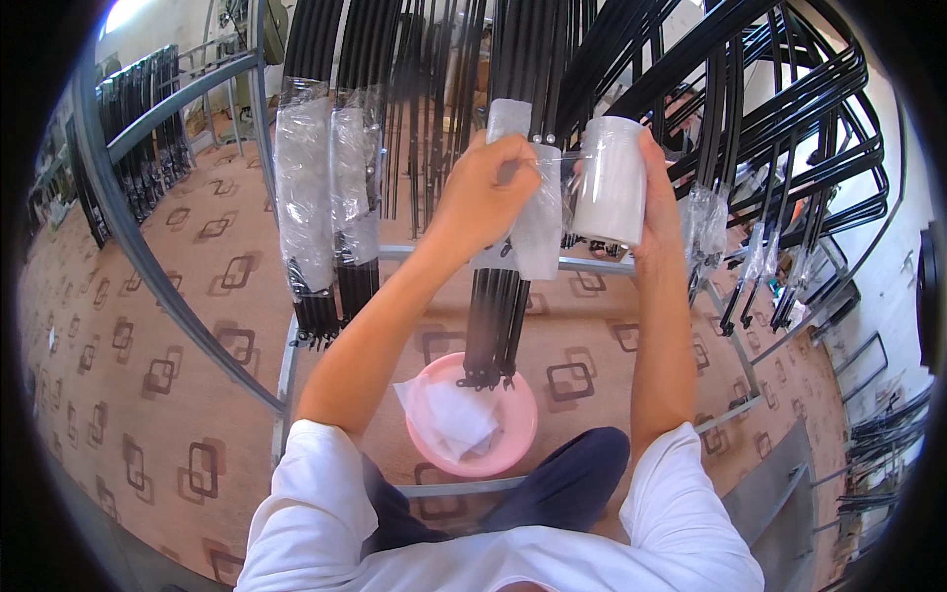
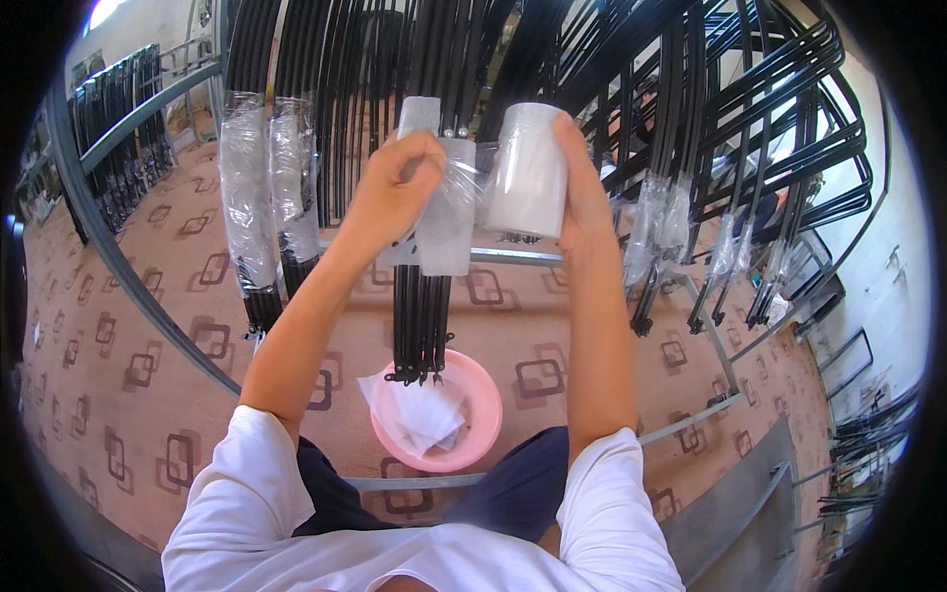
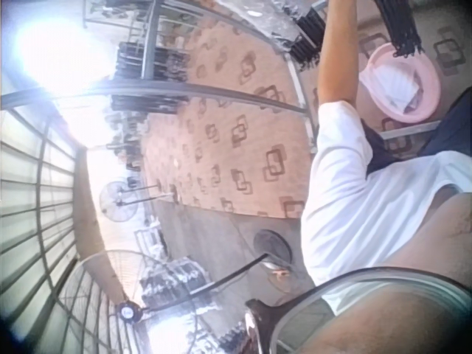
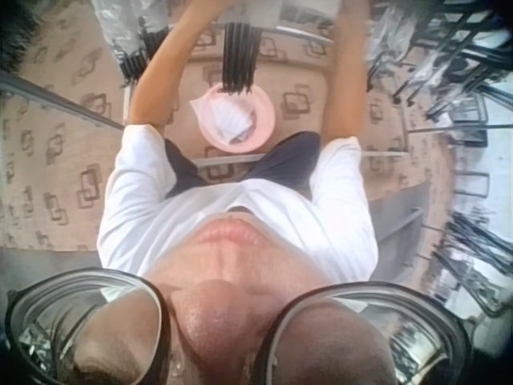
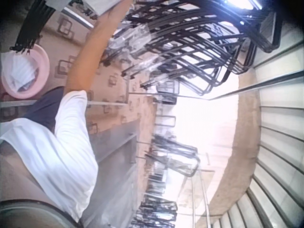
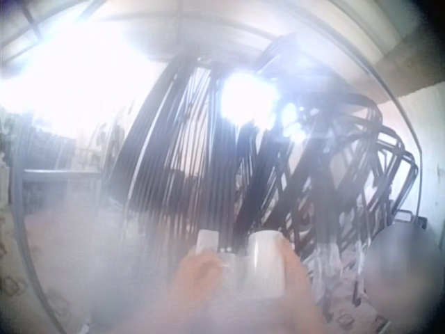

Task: The person wraps the ends of arched black metal frames with small sheets of plastic film. They take the film pieces from a bucket and apply them to the metal components hanging on a rack.

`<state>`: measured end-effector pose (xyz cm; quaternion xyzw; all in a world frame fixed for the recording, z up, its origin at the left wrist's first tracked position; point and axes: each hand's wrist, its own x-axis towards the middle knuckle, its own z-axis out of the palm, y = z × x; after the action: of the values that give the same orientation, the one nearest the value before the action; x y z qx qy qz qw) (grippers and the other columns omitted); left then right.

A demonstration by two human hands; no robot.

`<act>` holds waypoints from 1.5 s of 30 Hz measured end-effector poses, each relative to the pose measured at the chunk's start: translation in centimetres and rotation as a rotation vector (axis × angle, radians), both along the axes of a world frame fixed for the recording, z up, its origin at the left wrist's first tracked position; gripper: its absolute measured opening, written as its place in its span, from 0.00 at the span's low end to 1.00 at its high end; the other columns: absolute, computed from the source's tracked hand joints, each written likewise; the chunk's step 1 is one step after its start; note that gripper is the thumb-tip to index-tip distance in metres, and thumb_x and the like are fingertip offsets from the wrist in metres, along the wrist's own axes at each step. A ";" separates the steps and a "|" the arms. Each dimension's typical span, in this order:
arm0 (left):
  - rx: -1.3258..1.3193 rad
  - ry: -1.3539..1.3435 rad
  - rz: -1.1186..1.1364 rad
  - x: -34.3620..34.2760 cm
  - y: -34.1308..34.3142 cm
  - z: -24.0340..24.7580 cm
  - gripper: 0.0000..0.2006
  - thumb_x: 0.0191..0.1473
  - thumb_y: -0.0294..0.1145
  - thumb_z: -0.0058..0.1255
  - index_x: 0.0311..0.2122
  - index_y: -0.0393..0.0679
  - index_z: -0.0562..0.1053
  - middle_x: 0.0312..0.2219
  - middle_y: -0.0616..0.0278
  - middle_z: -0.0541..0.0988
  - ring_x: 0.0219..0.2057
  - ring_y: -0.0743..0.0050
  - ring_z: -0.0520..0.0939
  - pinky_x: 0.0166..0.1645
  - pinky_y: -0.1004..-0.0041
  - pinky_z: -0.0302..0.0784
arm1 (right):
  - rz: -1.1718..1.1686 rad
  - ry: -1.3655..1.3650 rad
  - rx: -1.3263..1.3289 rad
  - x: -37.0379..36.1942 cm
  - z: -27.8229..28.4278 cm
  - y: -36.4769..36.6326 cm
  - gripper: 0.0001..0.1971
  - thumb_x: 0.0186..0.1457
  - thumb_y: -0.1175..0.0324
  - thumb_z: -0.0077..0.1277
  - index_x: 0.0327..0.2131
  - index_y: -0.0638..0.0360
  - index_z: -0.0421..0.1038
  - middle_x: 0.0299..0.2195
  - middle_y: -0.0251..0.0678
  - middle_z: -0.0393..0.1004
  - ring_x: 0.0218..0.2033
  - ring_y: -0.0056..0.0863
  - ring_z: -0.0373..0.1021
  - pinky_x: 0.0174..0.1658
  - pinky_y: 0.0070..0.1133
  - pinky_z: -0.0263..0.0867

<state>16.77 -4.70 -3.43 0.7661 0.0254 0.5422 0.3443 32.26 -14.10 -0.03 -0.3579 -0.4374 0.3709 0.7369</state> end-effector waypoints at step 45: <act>0.052 -0.170 0.397 -1.8 -2.6 0.8 0.12 0.54 0.36 0.35 0.40 0.41 0.57 0.24 0.64 0.65 0.26 0.82 0.66 0.33 0.79 0.63 | -0.080 -0.575 0.169 -5.6 3.6 5.8 0.21 0.36 0.66 0.58 0.36 0.60 0.66 0.29 0.31 0.69 0.31 0.19 0.66 0.35 0.16 0.62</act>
<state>14.98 -7.34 -2.67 0.7061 0.1326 0.6625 0.2117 26.70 -8.34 3.59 -0.4026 -0.6428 0.1872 0.6242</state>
